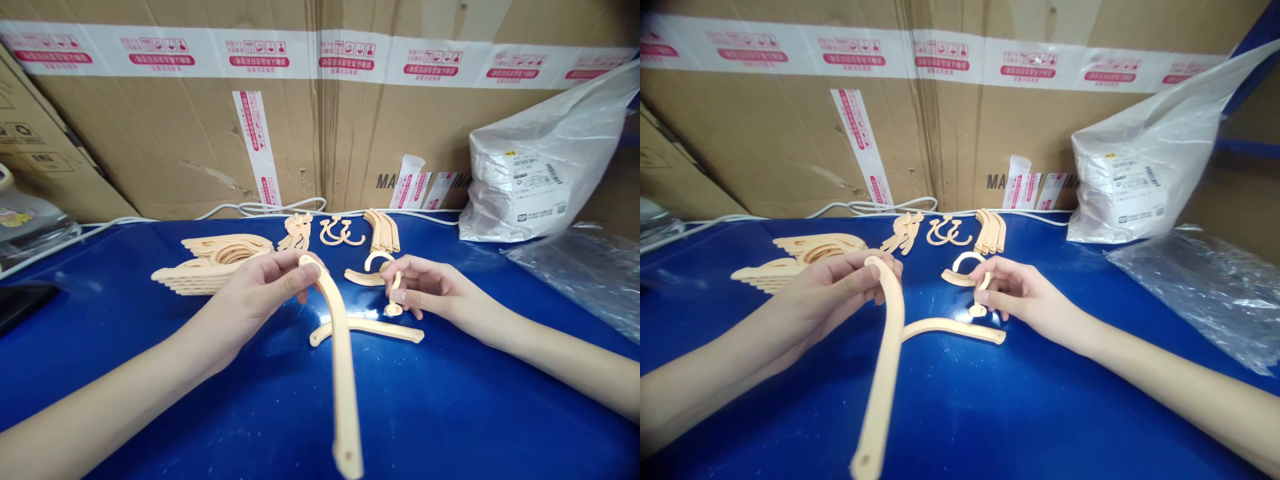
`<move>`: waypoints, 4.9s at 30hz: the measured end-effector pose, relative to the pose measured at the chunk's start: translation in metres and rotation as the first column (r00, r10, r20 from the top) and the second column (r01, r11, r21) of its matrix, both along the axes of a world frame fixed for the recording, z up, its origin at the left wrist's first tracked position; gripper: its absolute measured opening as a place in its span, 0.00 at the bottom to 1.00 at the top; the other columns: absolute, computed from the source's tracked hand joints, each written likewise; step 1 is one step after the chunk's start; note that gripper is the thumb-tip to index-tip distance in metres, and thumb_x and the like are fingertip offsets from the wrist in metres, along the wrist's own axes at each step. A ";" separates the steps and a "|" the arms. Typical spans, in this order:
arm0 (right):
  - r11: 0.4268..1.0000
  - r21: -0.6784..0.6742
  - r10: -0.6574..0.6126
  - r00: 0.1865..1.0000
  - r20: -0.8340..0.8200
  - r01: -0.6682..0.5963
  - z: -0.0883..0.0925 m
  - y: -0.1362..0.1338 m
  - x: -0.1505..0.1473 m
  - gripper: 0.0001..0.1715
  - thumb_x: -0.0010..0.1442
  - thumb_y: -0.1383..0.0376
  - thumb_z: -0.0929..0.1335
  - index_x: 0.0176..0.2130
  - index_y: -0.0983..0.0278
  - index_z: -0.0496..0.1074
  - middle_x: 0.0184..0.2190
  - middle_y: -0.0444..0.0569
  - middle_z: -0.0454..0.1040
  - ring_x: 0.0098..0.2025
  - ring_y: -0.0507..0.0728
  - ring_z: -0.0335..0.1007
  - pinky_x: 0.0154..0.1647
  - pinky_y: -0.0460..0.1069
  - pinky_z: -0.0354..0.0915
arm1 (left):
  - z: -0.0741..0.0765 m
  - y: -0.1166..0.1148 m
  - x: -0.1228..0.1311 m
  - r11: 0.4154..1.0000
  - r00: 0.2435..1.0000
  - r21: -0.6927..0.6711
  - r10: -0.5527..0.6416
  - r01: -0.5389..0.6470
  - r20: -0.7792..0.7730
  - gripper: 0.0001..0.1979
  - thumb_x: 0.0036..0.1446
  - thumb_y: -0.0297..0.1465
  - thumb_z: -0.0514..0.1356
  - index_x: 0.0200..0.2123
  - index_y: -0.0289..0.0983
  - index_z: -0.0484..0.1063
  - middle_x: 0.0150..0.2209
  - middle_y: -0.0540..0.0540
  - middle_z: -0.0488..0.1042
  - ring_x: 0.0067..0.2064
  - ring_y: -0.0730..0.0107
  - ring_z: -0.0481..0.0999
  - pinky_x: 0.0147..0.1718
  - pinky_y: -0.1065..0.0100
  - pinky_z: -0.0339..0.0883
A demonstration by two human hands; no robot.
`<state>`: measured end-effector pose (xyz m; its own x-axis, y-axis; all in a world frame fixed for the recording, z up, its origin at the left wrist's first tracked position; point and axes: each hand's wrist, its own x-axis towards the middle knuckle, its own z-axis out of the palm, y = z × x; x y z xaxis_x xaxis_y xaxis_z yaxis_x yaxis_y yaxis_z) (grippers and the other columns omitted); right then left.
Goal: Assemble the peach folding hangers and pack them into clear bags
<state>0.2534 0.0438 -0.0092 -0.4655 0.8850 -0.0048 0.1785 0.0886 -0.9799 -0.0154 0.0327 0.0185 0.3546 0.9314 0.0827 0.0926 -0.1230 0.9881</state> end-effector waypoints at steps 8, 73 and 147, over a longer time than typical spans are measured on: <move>1.000 -0.003 0.013 1.000 0.004 -0.013 0.001 0.000 0.000 0.12 0.60 0.60 0.72 0.42 0.61 0.70 0.31 0.41 0.73 0.29 0.46 0.65 0.25 0.41 0.63 | 0.001 -0.001 0.003 0.992 1.000 -0.125 -0.026 0.027 0.007 0.16 0.64 0.44 0.57 0.35 0.38 0.74 0.31 0.51 0.75 0.31 0.75 0.75 0.32 0.75 0.69; 0.985 -0.171 -0.059 0.983 -0.173 0.029 -0.004 0.001 -0.023 0.07 0.54 0.61 0.75 0.34 0.62 0.80 0.28 0.42 0.75 0.23 0.46 0.67 0.28 0.45 0.63 | -0.036 -0.013 0.008 0.474 0.610 0.686 0.331 0.551 -0.719 0.13 0.65 0.21 0.45 0.46 0.31 0.66 0.35 0.42 0.70 0.35 0.60 0.62 0.34 0.59 0.53; 0.448 0.763 -0.233 0.763 0.603 -0.466 -0.005 -0.022 -0.030 0.14 0.70 0.67 0.59 0.39 0.67 0.72 0.38 0.53 0.73 0.39 0.58 0.68 0.40 0.53 0.64 | -0.017 -0.004 0.015 0.871 0.991 -0.473 -0.111 0.136 0.082 0.09 0.61 0.32 0.59 0.42 0.34 0.71 0.27 0.51 0.69 0.23 0.74 0.72 0.20 0.71 0.76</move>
